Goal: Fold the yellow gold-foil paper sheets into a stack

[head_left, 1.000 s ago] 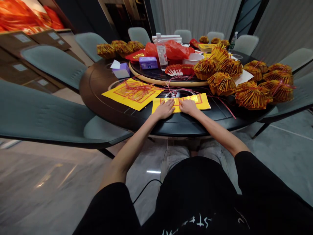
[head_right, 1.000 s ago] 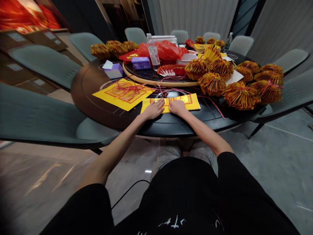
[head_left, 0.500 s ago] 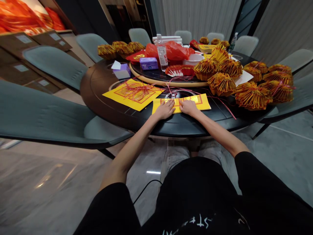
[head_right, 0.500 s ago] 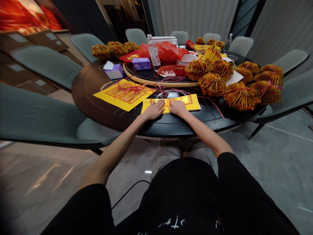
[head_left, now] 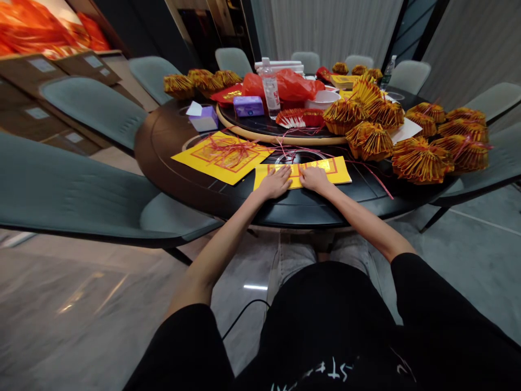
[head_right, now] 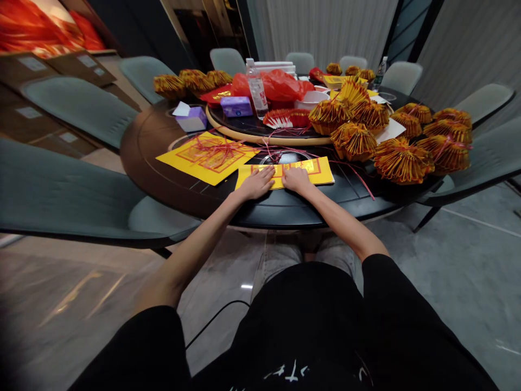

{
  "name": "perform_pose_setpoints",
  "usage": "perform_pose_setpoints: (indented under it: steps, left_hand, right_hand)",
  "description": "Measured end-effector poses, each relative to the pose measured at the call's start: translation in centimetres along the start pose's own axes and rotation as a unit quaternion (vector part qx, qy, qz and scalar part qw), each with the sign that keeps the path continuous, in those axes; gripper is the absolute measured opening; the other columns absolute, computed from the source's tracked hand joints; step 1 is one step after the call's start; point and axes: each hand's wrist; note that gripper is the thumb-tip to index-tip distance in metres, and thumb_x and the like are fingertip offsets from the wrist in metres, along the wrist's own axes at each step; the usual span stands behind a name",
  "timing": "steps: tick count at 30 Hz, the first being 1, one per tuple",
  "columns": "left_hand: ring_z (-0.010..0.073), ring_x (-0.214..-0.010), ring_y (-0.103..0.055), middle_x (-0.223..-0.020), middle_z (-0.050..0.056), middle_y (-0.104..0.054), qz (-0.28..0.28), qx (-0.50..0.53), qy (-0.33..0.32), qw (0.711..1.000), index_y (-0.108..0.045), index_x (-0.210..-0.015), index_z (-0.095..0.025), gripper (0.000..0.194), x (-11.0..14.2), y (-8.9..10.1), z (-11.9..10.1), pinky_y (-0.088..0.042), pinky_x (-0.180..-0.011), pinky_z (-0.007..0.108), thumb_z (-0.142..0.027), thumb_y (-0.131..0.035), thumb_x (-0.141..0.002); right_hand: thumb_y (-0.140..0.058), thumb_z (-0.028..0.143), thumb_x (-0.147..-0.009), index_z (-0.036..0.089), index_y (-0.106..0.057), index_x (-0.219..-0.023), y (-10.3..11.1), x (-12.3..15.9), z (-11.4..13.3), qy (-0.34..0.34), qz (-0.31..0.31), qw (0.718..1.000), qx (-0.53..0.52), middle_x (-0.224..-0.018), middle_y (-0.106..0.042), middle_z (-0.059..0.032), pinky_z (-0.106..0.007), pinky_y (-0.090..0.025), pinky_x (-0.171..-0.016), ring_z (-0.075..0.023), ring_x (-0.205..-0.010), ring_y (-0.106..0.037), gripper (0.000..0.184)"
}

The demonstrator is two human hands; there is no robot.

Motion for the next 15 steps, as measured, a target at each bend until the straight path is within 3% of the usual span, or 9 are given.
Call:
perform_pose_setpoints:
  steps: [8, 15]
  left_hand:
    - [0.0252, -0.164, -0.022, -0.174, 0.013, -0.027, -0.003, 0.018, -0.008, 1.0, -0.032, -0.167, -0.012, 0.066, -0.11, -0.21, 0.28, -0.019, -0.132, 0.049, -0.04, -0.022, -0.108]
    - [0.0245, -0.164, -0.021, -0.174, 0.016, -0.027, 0.012, 0.005, 0.004, 1.0, -0.03, -0.166, -0.007, 0.067, 0.05, 0.28, -0.2, -0.017, -0.133, 0.046, -0.039, -0.02, -0.108]
  right_hand:
    - [-0.031, 0.031, -0.103, 0.017, -0.062, -0.145, -0.27, -0.12, -0.09, 0.001, -0.008, 1.0, -0.003, -0.132, -0.073, -0.0197, -0.045, -0.053, -0.099, -0.0345, -0.12, -0.069, 0.054]
    - [-0.03, 0.032, -0.103, 0.017, -0.061, -0.144, -0.23, -0.1, -0.13, 0.003, -0.007, 1.0, 0.0, -0.132, -0.073, -0.0192, -0.044, -0.053, -0.097, -0.034, -0.119, -0.069, 0.054]
Point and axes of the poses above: each hand's wrist, its own x-axis away from the middle knuckle, its own y-axis out of the back of the hand, z = x × y
